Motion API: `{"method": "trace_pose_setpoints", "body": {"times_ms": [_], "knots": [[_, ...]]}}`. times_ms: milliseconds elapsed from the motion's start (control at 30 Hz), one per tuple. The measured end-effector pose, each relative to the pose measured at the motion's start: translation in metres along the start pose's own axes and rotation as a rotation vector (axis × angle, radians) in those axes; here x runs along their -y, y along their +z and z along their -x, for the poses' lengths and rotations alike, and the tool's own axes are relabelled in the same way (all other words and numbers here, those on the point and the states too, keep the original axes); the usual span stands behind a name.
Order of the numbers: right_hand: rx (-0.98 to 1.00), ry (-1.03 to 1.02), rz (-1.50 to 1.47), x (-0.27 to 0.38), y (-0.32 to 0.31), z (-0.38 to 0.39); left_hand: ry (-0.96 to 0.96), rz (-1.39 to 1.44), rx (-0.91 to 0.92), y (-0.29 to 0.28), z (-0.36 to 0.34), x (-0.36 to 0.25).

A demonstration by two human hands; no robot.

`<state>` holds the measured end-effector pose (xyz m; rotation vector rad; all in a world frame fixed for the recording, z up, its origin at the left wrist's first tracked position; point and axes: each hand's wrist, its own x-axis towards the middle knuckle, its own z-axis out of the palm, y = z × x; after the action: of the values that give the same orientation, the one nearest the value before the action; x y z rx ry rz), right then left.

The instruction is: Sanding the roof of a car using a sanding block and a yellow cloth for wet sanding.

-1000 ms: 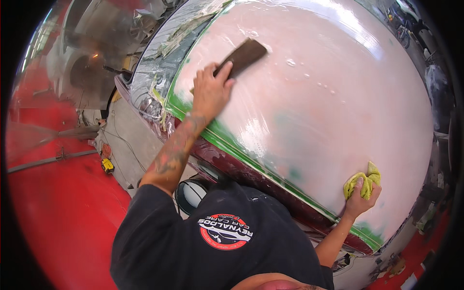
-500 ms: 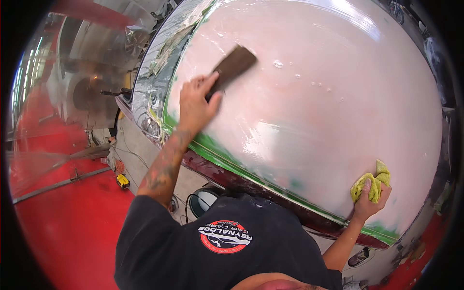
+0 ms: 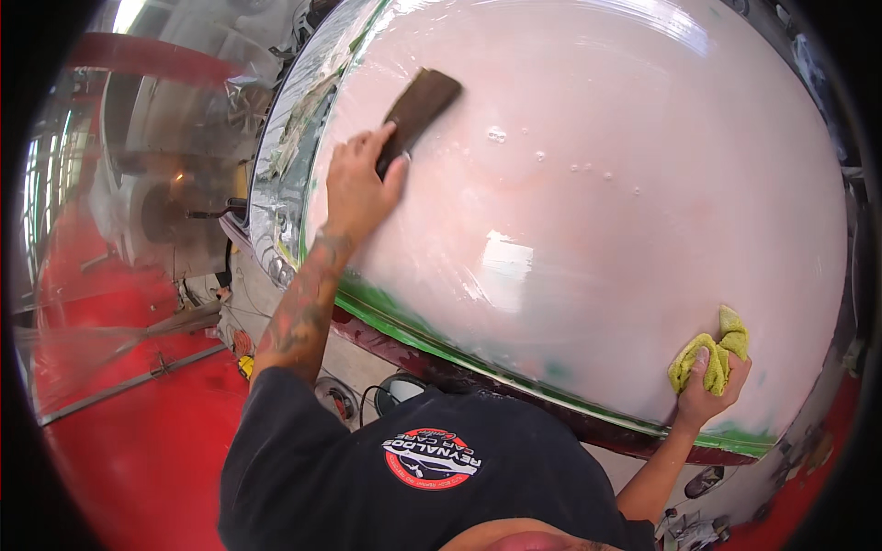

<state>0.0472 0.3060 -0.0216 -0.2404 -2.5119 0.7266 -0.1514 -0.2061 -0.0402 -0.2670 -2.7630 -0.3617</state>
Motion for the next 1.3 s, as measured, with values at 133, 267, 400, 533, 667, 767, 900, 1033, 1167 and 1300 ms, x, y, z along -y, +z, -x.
{"method": "trace_pose_setpoints", "body": {"times_ms": [133, 267, 400, 533, 667, 767, 900, 1033, 1167, 1300], "knots": [[0.004, -0.005, -0.003, 0.001, -0.003, 0.001, 0.102, 0.052, 0.032, -0.017, 0.007, -0.012], [0.001, 0.017, -0.046, 0.0, 0.002, -0.002, -0.133, -0.092, 0.039, 0.025, -0.106, 0.079], [0.008, 0.012, -0.049, 0.004, 0.01, -0.005, -0.328, -0.222, 0.101, 0.041, -0.151, 0.108], [-0.003, 0.071, 0.004, 0.002, 0.0, 0.002, 0.1, -0.084, 0.032, 0.019, -0.059, 0.02], [0.009, 0.085, 0.02, 0.002, -0.006, 0.005, 0.141, -0.005, 0.043, 0.015, -0.062, 0.022], [0.037, 0.065, -0.004, 0.002, -0.004, 0.001, -0.158, -0.099, 0.095, 0.04, -0.15, 0.079], [0.041, 0.05, -0.025, 0.011, 0.007, -0.005, -0.329, -0.271, 0.075, 0.059, -0.204, 0.124], [0.039, 0.083, 0.044, 0.014, 0.0, -0.005, 0.046, -0.005, 0.042, 0.042, -0.117, 0.003], [-0.006, 0.075, 0.075, 0.005, -0.004, -0.001, 0.276, 0.116, 0.197, 0.007, -0.068, -0.068], [0.029, 0.067, 0.053, 0.002, -0.007, 0.001, 0.0, -0.034, 0.137, 0.048, -0.177, -0.003]]}}
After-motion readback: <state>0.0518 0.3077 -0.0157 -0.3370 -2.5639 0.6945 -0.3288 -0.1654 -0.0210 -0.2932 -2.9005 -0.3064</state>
